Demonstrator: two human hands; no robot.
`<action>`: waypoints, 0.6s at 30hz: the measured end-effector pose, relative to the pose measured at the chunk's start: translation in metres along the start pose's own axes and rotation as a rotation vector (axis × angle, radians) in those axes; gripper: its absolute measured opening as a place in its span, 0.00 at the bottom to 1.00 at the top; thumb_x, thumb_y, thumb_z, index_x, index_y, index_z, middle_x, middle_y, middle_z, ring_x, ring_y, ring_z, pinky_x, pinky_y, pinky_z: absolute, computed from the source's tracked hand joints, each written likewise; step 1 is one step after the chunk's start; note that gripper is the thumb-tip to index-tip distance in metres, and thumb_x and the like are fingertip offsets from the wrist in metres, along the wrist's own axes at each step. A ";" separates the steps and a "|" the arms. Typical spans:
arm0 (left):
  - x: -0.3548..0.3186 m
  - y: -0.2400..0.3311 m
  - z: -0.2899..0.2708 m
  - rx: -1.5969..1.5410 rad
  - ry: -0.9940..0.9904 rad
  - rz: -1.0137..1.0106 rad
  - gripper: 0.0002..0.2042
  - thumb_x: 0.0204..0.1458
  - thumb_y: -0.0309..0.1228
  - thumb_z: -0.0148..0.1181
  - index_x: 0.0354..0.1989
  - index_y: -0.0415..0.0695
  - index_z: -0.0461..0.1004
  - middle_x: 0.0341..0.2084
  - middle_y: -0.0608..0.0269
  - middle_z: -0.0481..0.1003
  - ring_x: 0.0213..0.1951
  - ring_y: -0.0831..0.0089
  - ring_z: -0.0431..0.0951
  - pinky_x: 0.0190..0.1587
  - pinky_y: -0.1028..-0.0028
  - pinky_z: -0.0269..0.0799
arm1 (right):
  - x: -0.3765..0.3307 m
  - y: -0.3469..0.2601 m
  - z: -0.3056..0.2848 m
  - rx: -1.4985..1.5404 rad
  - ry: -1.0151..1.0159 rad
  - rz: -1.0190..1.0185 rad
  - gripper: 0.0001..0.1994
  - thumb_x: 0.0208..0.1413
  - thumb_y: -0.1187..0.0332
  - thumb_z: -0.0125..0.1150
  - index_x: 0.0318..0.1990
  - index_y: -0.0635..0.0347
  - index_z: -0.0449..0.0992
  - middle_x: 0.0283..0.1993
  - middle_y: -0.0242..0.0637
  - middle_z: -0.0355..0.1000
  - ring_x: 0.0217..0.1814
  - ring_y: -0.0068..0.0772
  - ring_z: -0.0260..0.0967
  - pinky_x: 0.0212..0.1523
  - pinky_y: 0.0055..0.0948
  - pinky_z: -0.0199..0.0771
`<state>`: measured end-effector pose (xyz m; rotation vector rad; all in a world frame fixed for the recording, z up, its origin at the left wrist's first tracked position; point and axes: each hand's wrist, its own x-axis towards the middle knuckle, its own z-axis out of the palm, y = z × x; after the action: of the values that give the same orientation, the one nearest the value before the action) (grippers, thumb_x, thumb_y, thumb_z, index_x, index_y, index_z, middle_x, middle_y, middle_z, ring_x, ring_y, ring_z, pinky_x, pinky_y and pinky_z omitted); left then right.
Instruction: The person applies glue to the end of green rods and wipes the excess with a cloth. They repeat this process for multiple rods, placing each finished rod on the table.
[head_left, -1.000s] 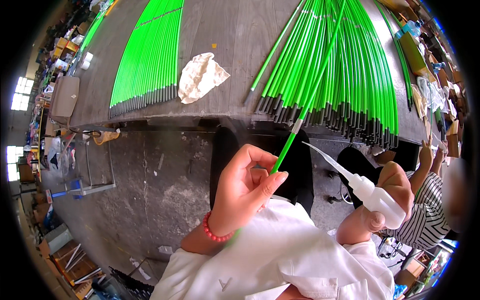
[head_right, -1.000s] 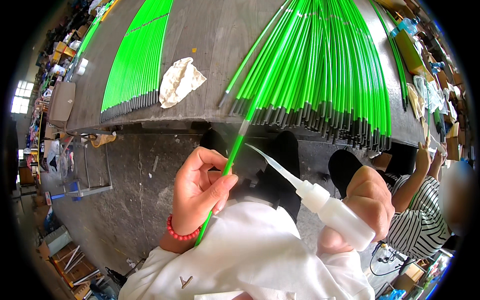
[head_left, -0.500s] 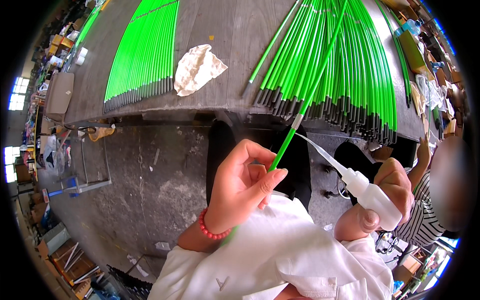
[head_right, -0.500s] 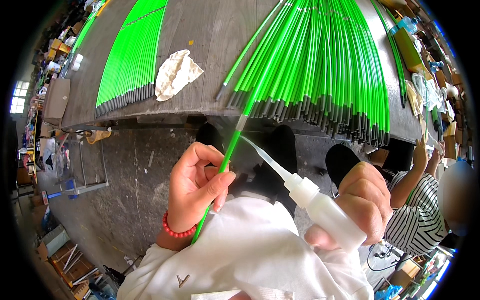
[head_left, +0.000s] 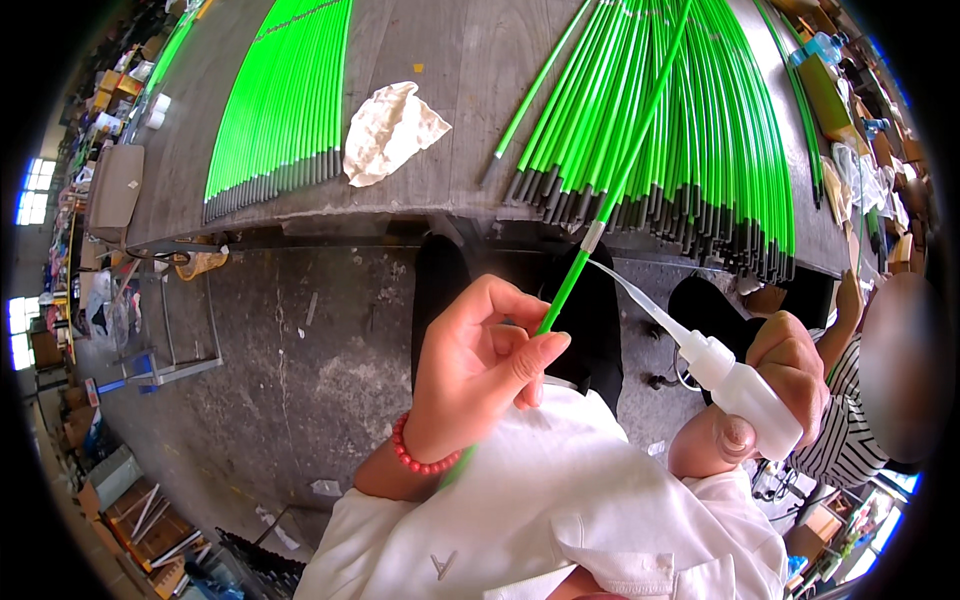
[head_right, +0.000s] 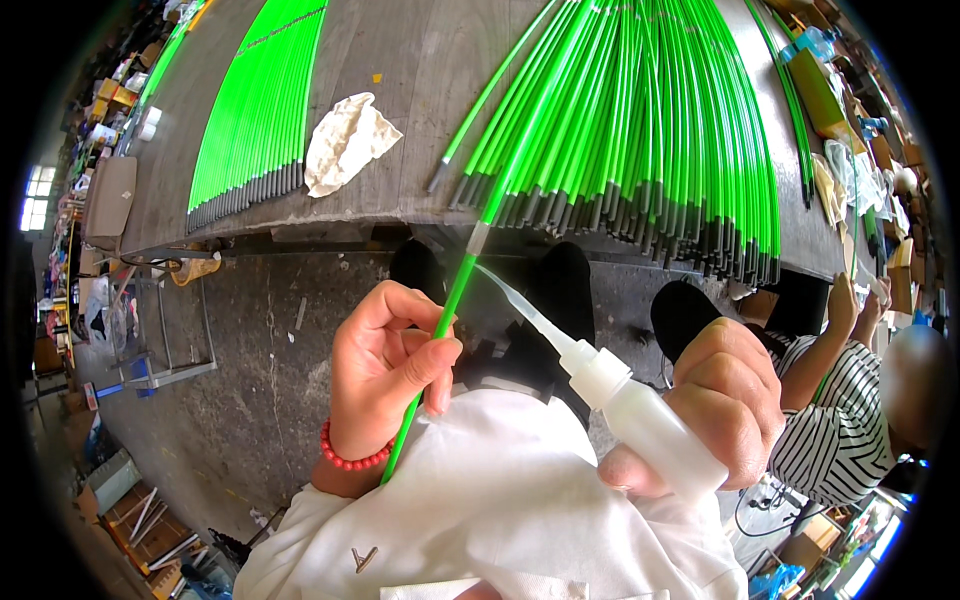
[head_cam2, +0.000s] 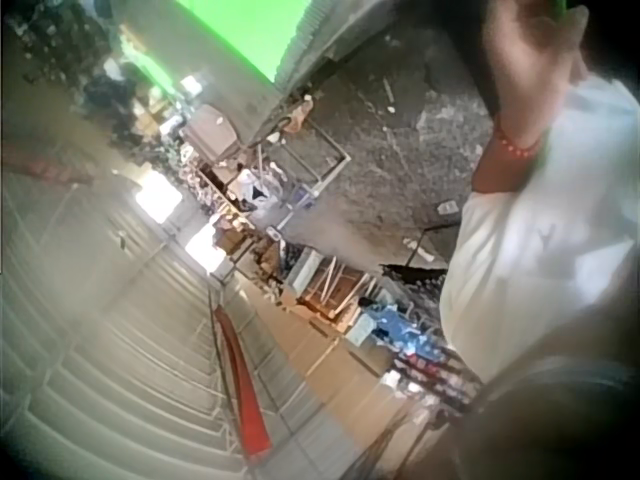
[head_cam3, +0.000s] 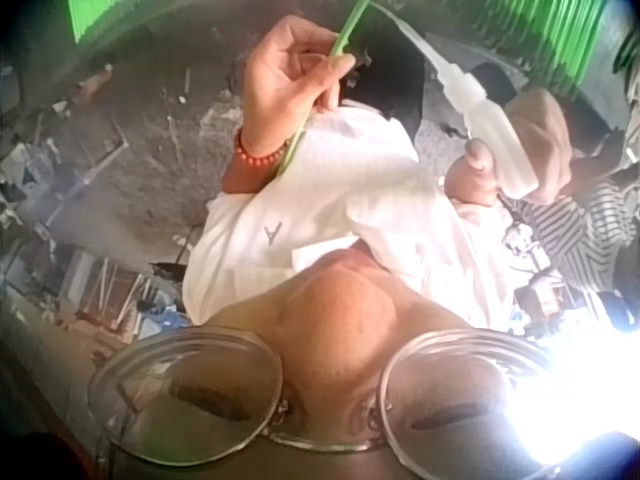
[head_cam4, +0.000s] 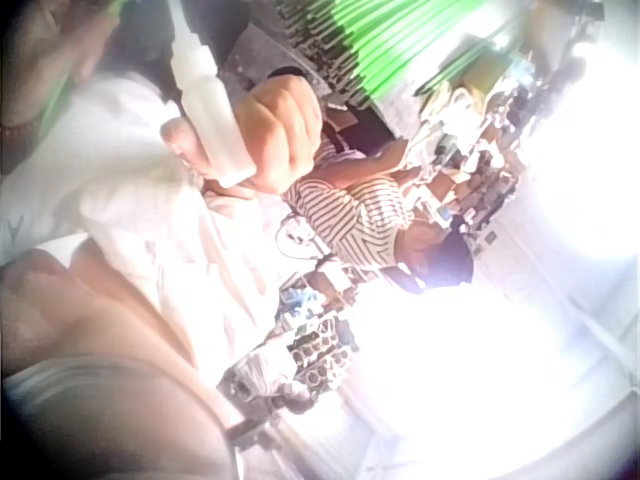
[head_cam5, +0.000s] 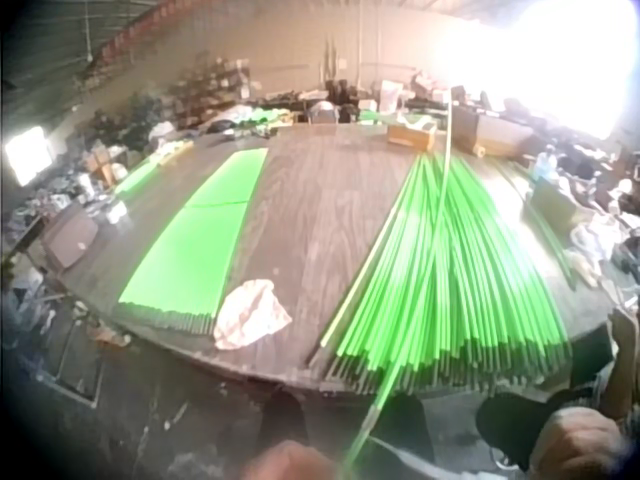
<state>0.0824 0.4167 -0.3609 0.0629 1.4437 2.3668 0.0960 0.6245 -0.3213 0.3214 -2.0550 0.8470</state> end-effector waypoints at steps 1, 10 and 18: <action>0.000 0.000 0.000 -0.006 0.005 -0.007 0.08 0.50 0.19 0.57 0.35 0.36 0.64 0.24 0.62 0.70 0.15 0.81 0.69 0.16 0.81 0.65 | 0.000 0.000 0.000 0.003 -0.001 -0.003 0.33 0.47 0.37 0.52 0.14 0.61 0.56 0.11 0.29 0.50 0.14 0.23 0.46 0.15 0.23 0.39; 0.000 0.000 -0.003 -0.096 -0.019 -0.059 0.07 0.51 0.23 0.58 0.35 0.36 0.67 0.21 0.64 0.70 0.16 0.82 0.69 0.17 0.83 0.61 | -0.001 0.001 0.001 0.013 -0.017 -0.015 0.33 0.48 0.36 0.51 0.15 0.61 0.57 0.11 0.29 0.51 0.14 0.23 0.47 0.15 0.22 0.40; 0.000 0.001 -0.006 -0.169 -0.070 -0.118 0.07 0.55 0.26 0.54 0.37 0.34 0.68 0.20 0.62 0.70 0.16 0.81 0.66 0.17 0.83 0.60 | -0.004 0.001 -0.001 -0.009 0.004 0.023 0.37 0.45 0.31 0.48 0.12 0.62 0.56 0.11 0.30 0.50 0.14 0.23 0.47 0.15 0.23 0.39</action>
<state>0.0806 0.4108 -0.3630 0.0155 1.1777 2.3556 0.0983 0.6250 -0.3243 0.2918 -2.0619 0.8519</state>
